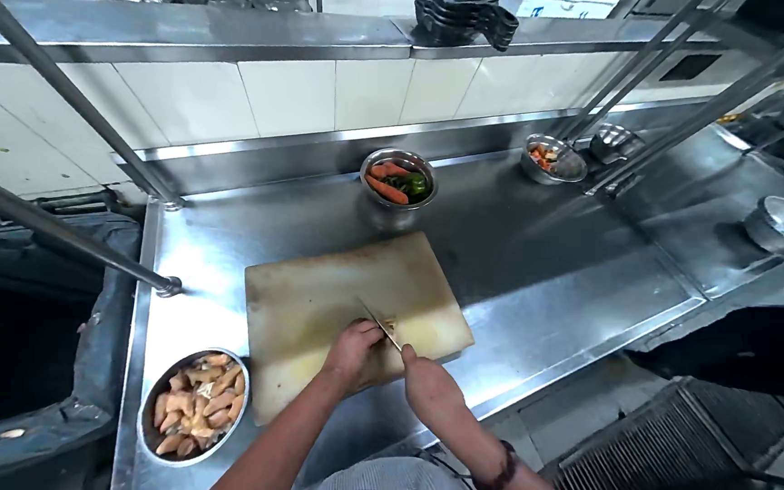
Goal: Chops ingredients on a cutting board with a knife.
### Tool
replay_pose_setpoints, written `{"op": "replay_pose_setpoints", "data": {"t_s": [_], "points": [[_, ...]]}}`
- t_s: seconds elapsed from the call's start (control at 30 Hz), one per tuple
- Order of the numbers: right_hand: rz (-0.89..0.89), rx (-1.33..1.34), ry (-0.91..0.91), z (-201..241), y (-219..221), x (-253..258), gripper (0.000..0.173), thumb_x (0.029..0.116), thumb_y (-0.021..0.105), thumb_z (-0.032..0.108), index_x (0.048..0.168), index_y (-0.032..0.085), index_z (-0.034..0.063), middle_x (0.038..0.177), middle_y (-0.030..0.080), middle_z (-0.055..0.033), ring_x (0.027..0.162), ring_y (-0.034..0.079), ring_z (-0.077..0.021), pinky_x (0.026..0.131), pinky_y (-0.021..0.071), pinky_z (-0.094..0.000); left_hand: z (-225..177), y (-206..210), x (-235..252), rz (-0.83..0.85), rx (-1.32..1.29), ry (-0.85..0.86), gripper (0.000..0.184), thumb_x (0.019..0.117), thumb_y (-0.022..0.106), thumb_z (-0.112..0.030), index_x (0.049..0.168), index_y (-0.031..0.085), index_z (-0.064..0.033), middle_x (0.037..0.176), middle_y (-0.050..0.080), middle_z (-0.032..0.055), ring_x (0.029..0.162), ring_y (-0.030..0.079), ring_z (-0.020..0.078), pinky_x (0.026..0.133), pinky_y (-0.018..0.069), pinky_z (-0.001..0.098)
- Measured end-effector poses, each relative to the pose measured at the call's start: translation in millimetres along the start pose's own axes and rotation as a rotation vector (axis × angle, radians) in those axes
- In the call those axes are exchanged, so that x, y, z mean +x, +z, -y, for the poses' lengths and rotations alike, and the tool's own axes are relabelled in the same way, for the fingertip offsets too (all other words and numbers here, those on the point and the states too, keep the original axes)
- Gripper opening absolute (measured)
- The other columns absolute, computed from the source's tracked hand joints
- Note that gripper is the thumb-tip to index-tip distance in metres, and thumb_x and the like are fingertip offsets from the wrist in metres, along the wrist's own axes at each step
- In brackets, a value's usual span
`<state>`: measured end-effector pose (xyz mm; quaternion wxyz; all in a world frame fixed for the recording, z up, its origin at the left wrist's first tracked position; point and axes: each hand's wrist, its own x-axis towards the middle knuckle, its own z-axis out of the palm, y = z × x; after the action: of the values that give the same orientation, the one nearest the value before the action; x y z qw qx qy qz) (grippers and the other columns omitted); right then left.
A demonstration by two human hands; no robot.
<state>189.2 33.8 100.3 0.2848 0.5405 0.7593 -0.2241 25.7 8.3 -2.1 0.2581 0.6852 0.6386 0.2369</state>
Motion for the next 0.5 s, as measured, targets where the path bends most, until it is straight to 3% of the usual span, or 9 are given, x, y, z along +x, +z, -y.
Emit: {"op": "replay_pose_setpoints", "data": {"t_s": [0.07, 0.23, 0.33, 0.5], "points": [[-0.08, 0.012, -0.021, -2.2, 21.5, 17.4, 0.04, 0.1033, 0.044, 0.011, 0.144, 0.046, 0.0123, 0.107, 0.071, -0.0182, 0.095, 0.073, -0.0377, 0.078, 0.0607, -0.0543, -0.5, 2.2, -2.2, -0.024, -0.002, -0.005, 0.027, 0.1026, 0.052, -0.01, 0.114, 0.077, -0.0153, 0.125, 0.072, 0.0015, 0.123, 0.064, 0.0163, 0.11, 0.0491, 0.034], [0.006, -0.011, -0.007, 2.4, -5.9, -4.7, 0.038, 0.1024, 0.044, 0.009, 0.141, 0.046, 0.012, 0.105, 0.071, -0.0175, 0.098, 0.073, -0.0375, 0.078, 0.0602, -0.054, 0.9, 0.3, -1.4, 0.005, -0.016, -0.009, 0.028, 0.1002, 0.054, -0.003, 0.114, 0.076, -0.0118, 0.126, 0.071, 0.0045, 0.125, 0.063, 0.0191, 0.111, 0.0483, 0.0362], [-0.112, 0.027, -0.028, -2.9, 31.8, 24.8, 0.037, 0.1058, 0.041, 0.015, 0.142, 0.047, 0.0126, 0.104, 0.071, -0.0165, 0.093, 0.074, -0.036, 0.077, 0.0611, -0.0525, 1.0, 1.8, -3.4, -0.037, -0.027, -0.021, 0.026, 0.1039, 0.052, -0.014, 0.114, 0.076, -0.0139, 0.124, 0.072, 0.003, 0.122, 0.064, 0.0165, 0.11, 0.0494, 0.0341], [-0.085, 0.008, -0.019, 1.3, 23.4, 20.7, 0.038, 0.105, 0.042, 0.012, 0.143, 0.046, 0.0125, 0.107, 0.07, -0.0173, 0.096, 0.073, -0.0368, 0.078, 0.0609, -0.0532, -0.7, -4.7, -3.0, 0.025, -0.017, -0.051, 0.026, 0.1048, 0.052, -0.016, 0.118, 0.075, -0.0138, 0.127, 0.07, 0.0036, 0.125, 0.063, 0.0173, 0.111, 0.0477, 0.0346]]}}
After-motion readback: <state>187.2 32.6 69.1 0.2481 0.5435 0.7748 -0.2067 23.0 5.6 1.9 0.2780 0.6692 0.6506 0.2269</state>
